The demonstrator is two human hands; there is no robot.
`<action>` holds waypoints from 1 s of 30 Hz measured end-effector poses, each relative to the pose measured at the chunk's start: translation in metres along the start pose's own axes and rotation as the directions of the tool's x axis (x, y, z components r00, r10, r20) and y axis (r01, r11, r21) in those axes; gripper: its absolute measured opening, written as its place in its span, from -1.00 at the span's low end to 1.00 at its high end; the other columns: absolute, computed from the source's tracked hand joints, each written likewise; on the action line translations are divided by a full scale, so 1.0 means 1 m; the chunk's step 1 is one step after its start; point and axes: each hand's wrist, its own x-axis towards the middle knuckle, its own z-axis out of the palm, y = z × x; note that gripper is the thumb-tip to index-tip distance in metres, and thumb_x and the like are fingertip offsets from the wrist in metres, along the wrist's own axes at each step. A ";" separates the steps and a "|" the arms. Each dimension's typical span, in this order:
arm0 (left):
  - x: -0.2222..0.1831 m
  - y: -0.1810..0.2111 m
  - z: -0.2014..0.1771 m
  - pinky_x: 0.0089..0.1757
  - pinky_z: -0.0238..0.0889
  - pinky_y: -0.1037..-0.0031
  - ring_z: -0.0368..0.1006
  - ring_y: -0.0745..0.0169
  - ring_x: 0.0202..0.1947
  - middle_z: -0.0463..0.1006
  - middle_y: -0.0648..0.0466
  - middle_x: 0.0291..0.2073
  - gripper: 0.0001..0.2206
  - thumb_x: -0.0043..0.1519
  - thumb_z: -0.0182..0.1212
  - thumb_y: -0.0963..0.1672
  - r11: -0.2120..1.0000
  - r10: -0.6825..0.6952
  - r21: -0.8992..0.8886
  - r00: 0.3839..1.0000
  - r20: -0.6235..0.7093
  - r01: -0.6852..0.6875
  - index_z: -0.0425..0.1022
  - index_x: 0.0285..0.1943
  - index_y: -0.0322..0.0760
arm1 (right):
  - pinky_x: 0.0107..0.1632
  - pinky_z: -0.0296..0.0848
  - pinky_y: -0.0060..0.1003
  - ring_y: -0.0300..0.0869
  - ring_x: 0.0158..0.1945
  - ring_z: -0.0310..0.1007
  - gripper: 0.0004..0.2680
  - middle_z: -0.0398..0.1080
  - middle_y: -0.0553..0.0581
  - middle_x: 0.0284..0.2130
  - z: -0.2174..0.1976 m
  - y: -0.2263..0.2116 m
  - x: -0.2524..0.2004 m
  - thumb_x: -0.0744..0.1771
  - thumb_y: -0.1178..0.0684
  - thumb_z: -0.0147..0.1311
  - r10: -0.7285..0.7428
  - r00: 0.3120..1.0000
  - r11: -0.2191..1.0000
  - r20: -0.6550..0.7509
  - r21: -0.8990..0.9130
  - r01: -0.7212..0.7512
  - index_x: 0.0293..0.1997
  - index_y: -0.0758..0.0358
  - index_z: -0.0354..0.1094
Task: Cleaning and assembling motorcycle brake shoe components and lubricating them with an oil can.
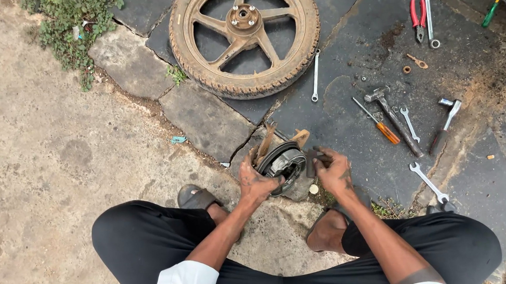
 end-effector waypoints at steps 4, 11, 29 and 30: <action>0.000 0.013 -0.006 0.25 0.35 0.30 0.51 -0.13 0.16 0.54 -0.31 0.11 0.03 -0.35 0.52 0.03 0.885 -0.071 -0.442 0.981 0.183 0.147 0.25 0.31 -0.69 | -0.20 0.58 -0.26 -0.14 -0.29 0.64 -0.72 0.63 0.25 -0.24 -0.007 -0.006 -0.007 0.28 0.24 0.15 0.070 0.997 0.984 -0.032 0.164 -0.064 0.13 0.27 0.47; -0.004 -0.022 0.018 0.27 0.11 0.21 0.15 -0.11 0.32 0.12 -0.32 0.29 0.34 -0.43 0.72 0.02 0.749 -0.198 -0.608 0.965 0.174 0.263 -0.21 0.46 -0.63 | -0.12 0.59 -0.22 -0.02 -0.19 0.62 -0.61 0.55 0.36 -0.15 -0.021 -0.070 -0.019 0.15 0.09 0.40 -0.220 0.975 0.970 -0.036 -0.114 0.215 0.00 0.44 0.48; -0.005 0.054 -0.027 -0.08 0.49 0.30 0.64 0.02 -0.25 0.64 -0.10 -0.20 -0.15 -0.26 0.60 -0.02 0.951 0.285 -0.149 0.955 0.083 -0.271 0.23 0.16 -0.54 | 0.00 0.59 -0.23 0.00 -0.06 0.61 -0.68 0.52 0.32 -0.06 -0.030 -0.066 -0.027 0.16 0.23 0.30 -0.373 0.923 0.924 -0.100 -0.134 0.359 -0.01 0.45 0.48; -0.005 0.055 -0.027 -0.12 0.50 0.29 0.63 0.01 -0.27 0.63 -0.12 -0.21 -0.15 -0.25 0.58 -0.04 0.937 0.302 -0.186 0.953 0.013 -0.295 0.20 0.18 -0.57 | 0.00 0.58 -0.24 -0.02 -0.07 0.61 -0.68 0.53 0.32 -0.07 -0.030 -0.065 -0.023 0.16 0.25 0.28 -0.344 0.937 0.936 -0.067 -0.110 0.335 -0.01 0.45 0.48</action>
